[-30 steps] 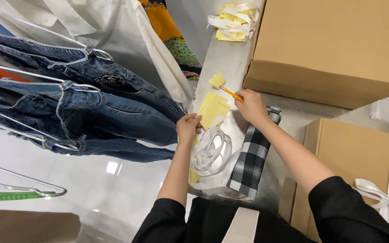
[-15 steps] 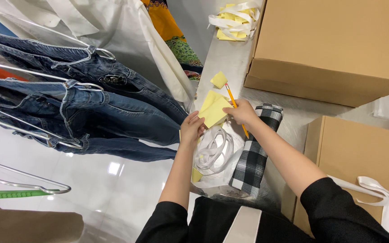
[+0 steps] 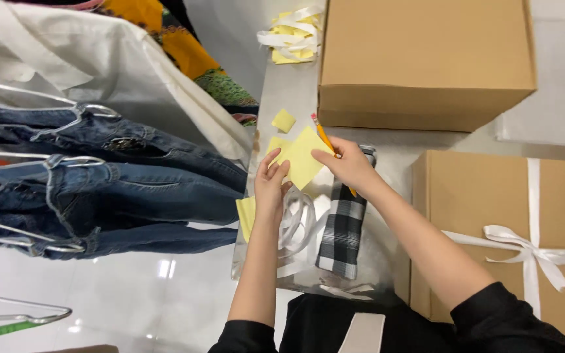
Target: Packaging a garment into a plastic bag and placing it inside a cardboard box.
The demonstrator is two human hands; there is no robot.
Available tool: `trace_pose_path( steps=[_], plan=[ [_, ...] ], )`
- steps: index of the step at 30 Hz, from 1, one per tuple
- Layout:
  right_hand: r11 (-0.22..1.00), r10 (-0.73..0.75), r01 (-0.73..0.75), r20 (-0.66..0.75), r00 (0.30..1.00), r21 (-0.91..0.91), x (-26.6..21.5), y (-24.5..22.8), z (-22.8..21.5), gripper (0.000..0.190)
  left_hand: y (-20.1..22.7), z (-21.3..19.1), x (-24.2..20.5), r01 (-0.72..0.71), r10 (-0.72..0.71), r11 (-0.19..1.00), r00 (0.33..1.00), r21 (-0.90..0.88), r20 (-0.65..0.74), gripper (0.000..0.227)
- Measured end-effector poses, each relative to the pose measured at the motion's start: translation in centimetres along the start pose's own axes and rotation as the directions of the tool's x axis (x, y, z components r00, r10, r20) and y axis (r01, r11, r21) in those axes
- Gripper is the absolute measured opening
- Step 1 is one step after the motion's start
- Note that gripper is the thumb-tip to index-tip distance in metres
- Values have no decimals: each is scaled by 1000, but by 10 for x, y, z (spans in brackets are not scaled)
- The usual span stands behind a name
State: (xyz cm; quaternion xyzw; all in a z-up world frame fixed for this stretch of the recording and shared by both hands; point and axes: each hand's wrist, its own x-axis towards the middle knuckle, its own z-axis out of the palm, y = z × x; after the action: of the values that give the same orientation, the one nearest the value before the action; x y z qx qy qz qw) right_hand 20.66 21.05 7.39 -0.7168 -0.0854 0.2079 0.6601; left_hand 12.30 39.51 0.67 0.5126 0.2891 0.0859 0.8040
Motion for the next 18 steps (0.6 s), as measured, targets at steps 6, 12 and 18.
trace_pose_path(
  steps=[6,12,18],
  plan=[
    [947,-118,68,143,983,313,-58,-2,-82,65,-2,107,-69,55,-42,997,971,-49,233,40],
    [982,-23,40,-90,996,183,-150,-8,-215,34,-79,231,-127,130,-90,990,880,-53,467,43],
    [987,-87,67,-137,987,-145,-238,-3,-342,57,-134,350,-210,69,-75,997,703,38,707,41]
  ],
)
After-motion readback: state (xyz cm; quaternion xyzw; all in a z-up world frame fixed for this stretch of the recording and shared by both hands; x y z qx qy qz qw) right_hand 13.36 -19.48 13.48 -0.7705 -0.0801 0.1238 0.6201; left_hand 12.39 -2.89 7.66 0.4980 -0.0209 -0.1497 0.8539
